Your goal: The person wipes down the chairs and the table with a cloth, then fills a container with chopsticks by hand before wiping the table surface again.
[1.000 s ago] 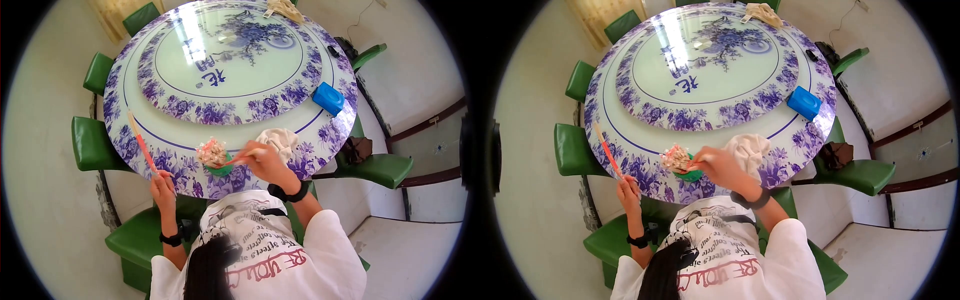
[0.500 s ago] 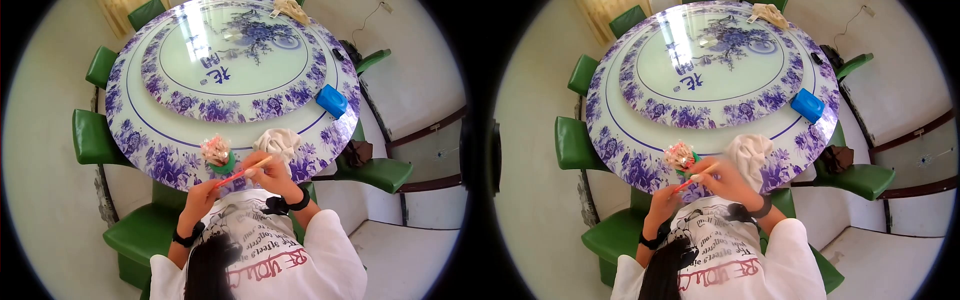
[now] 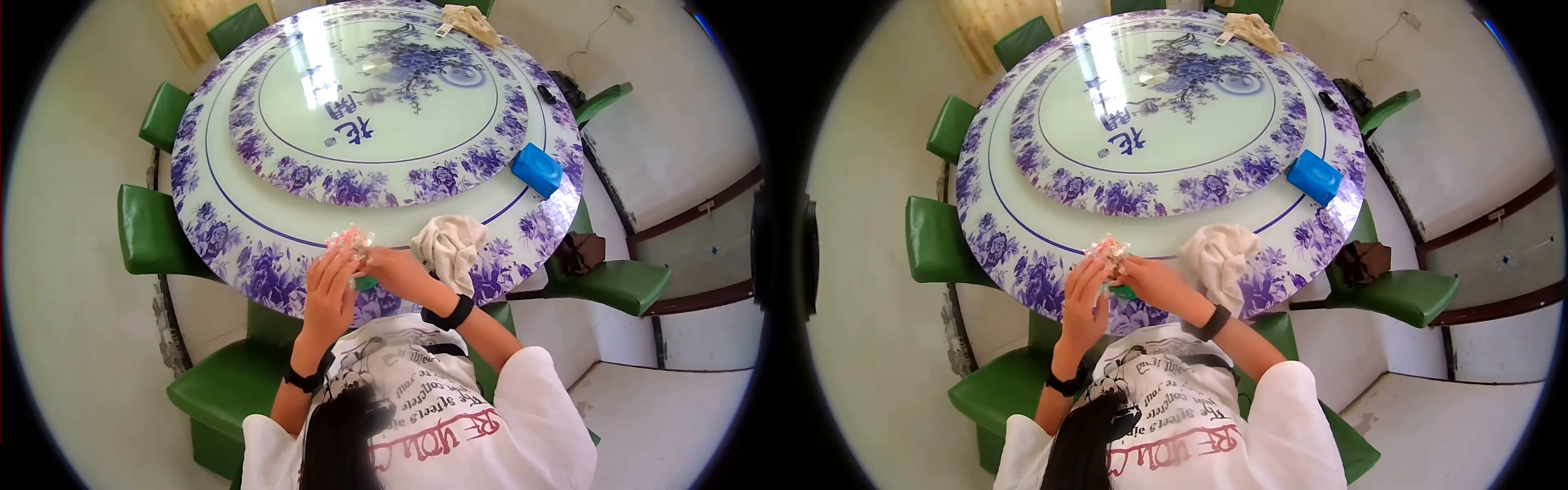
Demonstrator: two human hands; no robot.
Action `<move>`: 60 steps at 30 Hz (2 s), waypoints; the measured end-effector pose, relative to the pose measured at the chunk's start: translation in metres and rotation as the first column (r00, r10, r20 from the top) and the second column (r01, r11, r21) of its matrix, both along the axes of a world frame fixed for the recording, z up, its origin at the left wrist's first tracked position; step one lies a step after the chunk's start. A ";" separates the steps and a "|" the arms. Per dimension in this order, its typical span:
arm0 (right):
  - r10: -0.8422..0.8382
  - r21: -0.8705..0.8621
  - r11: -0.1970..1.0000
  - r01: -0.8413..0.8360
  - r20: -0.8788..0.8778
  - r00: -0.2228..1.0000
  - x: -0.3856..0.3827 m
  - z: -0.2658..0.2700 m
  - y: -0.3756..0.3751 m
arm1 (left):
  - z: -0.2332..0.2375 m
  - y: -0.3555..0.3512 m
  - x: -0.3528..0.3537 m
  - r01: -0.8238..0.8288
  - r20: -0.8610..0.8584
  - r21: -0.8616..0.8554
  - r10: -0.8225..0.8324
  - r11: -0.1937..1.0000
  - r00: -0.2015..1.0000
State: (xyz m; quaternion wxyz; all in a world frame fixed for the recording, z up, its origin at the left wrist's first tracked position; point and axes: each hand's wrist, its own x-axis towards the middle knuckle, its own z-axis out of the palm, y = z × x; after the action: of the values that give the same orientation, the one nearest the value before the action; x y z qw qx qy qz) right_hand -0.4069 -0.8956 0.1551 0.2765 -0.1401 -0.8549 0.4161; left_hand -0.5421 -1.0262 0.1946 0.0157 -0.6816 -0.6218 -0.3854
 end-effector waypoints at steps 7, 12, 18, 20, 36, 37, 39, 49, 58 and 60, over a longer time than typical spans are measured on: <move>0.156 -0.302 0.949 -0.094 0.187 0.970 0.008 -0.001 -0.010 | 0.028 0.010 0.005 -0.036 -0.003 0.057 0.036 0.998 0.999; 0.197 -0.344 0.927 -0.147 0.113 0.974 0.039 0.010 -0.009 | 0.032 0.037 0.018 -0.070 -0.259 -0.136 0.033 0.988 0.965; 0.140 -0.271 0.960 -0.067 0.258 0.956 0.056 0.018 -0.009 | -0.007 0.032 0.013 -0.107 -0.290 -0.077 0.081 0.991 0.954; 0.051 -0.261 0.965 0.006 0.208 0.977 0.062 0.032 -0.008 | -0.002 0.030 0.000 -0.140 -0.213 -0.150 0.106 0.979 0.971; -0.188 -0.286 0.935 0.209 0.098 0.977 0.086 0.042 0.010 | 0.045 0.055 0.004 0.099 0.053 -0.323 -0.086 0.941 0.995; -0.199 -0.285 0.934 0.214 0.081 0.977 0.087 0.039 0.012 | 0.056 0.055 0.005 0.006 -0.030 -0.242 -0.014 0.970 0.999; -0.228 -0.315 0.918 0.239 0.072 0.971 0.087 0.041 0.013 | 0.070 0.056 0.012 -0.161 -0.173 -0.052 0.150 0.986 0.973; -0.298 -0.277 0.917 0.286 0.000 0.955 0.063 0.065 0.011 | -0.004 0.066 -0.041 0.203 0.856 -0.049 -0.064 0.978 0.513; -0.092 0.545 0.834 0.086 -0.017 0.996 -0.049 0.033 -0.012 | -0.064 0.039 -0.038 0.211 0.893 -0.198 0.087 0.957 0.442; -0.097 0.493 0.867 0.064 0.041 0.994 -0.054 0.032 -0.011 | -0.060 0.043 -0.045 0.150 0.931 -0.208 0.149 0.967 0.334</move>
State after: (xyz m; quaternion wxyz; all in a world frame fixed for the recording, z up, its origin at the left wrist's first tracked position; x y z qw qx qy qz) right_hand -0.4611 -0.9070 0.1871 0.2926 -0.1141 -0.9343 0.1686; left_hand -0.5874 -0.9834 0.1351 -0.4346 -0.3294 -0.5600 -0.6238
